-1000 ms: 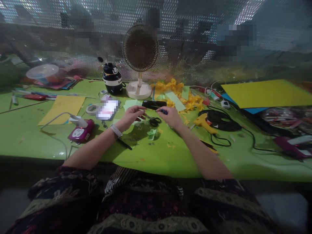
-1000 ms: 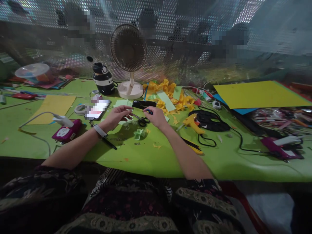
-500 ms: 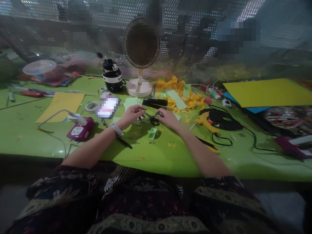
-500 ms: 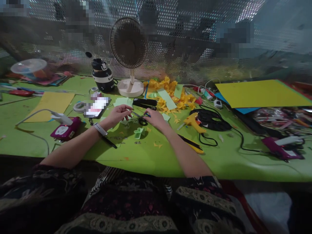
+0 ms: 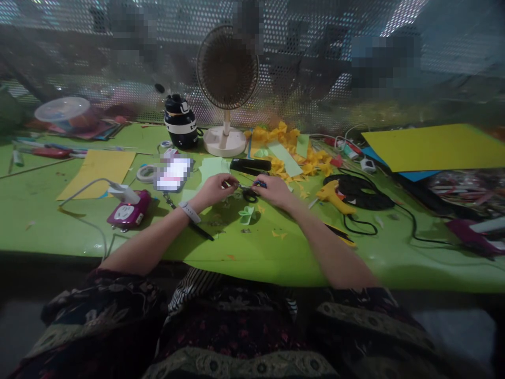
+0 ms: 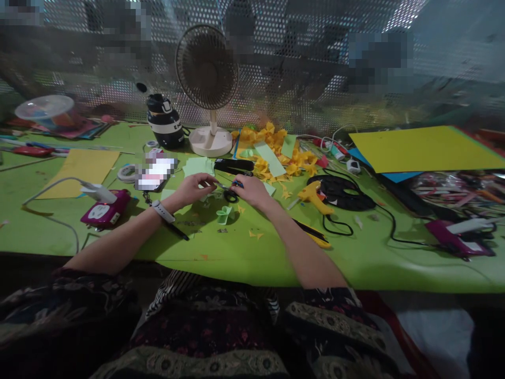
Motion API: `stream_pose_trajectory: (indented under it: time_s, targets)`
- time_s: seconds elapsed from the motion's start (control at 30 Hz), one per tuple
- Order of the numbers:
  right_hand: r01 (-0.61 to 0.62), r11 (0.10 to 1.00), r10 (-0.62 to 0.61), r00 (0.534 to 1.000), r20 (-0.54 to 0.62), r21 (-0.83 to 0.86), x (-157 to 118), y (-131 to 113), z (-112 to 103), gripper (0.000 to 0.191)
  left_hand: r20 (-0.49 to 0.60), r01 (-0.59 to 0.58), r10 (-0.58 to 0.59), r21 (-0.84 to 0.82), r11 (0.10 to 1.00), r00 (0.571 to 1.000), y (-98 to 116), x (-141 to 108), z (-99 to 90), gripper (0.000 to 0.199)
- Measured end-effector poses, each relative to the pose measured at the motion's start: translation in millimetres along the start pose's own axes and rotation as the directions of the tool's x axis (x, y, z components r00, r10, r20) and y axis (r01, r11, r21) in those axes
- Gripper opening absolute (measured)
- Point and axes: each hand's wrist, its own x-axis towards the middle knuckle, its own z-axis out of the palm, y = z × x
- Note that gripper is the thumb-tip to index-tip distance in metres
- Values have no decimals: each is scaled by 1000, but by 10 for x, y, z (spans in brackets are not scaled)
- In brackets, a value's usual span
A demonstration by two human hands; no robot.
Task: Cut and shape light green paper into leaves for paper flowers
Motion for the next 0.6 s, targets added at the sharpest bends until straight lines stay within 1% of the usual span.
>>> stream_pose_trajectory:
  time_s: [0.07, 0.17, 0.2, 0.33, 0.43, 0.5, 0.6]
  targets:
    - [27, 999, -27, 1000, 8, 21, -27, -44, -41, 13, 4, -40, 39, 68, 997, 999, 16, -15, 4, 16]
    - [53, 998, -54, 998, 33, 36, -56, -91, -76, 13, 51, -53, 48, 106, 993, 998, 49, -35, 10, 26]
    - [57, 998, -58, 998, 39, 37, -62, -98, -81, 13, 62, -60, 54, 109, 992, 997, 59, -39, 10, 25]
    - [78, 997, -79, 996, 45, 23, -69, -92, -87, 12, 77, -94, 85, 119, 988, 993, 79, -44, 10, 13]
    - [79, 996, -80, 996, 35, 30, -69, -81, -87, 10, 89, -98, 89, 104, 990, 992, 86, -47, 14, 11]
    - [74, 997, -75, 997, 18, 32, -68, -83, -86, 9, 104, -81, 73, 78, 994, 992, 97, -51, 21, 12]
    - [73, 997, -73, 997, 10, 22, -68, -99, -84, 9, 124, 8, -10, 16, 1000, 992, 122, -57, 36, 9]
